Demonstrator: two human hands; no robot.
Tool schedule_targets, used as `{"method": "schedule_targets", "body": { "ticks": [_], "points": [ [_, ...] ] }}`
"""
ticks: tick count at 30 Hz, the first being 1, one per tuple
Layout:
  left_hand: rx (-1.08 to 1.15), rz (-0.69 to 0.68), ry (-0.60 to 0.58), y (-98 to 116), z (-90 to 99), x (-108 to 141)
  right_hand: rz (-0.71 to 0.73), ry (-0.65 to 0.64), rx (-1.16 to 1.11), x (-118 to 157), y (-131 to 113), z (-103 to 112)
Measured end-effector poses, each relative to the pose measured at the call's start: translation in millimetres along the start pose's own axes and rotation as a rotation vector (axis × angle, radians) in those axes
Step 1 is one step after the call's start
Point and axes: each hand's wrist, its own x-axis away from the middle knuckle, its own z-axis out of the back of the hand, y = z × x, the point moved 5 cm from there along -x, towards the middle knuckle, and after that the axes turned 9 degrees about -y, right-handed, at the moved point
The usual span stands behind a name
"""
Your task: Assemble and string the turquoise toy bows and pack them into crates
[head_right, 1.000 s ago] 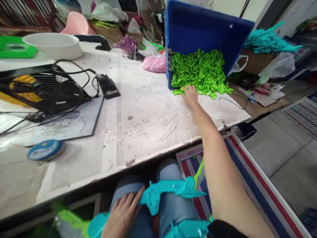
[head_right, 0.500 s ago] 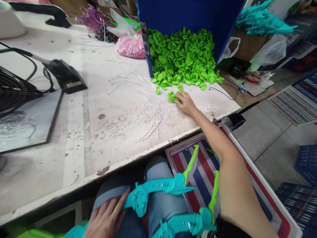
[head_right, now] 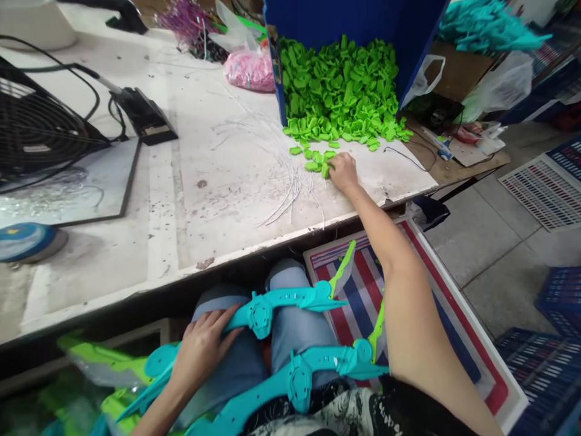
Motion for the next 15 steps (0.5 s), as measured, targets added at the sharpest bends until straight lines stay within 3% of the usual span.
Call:
{"method": "schedule_targets", "body": {
  "ticks": [8, 12, 15],
  "points": [
    [0.131, 0.127, -0.136, 12, 12.2, -8, -0.107, 0.061, 0.071, 4, -6, 1],
    [0.244, 0.145, -0.203, 12, 16.3, -12, -0.163, -0.026, 0.139, 6, -21, -3],
    [0.507, 0.074, -0.316, 9, 15.6, -22, -0.214, -0.114, 0.184, 9, -41, 1]
  ]
}}
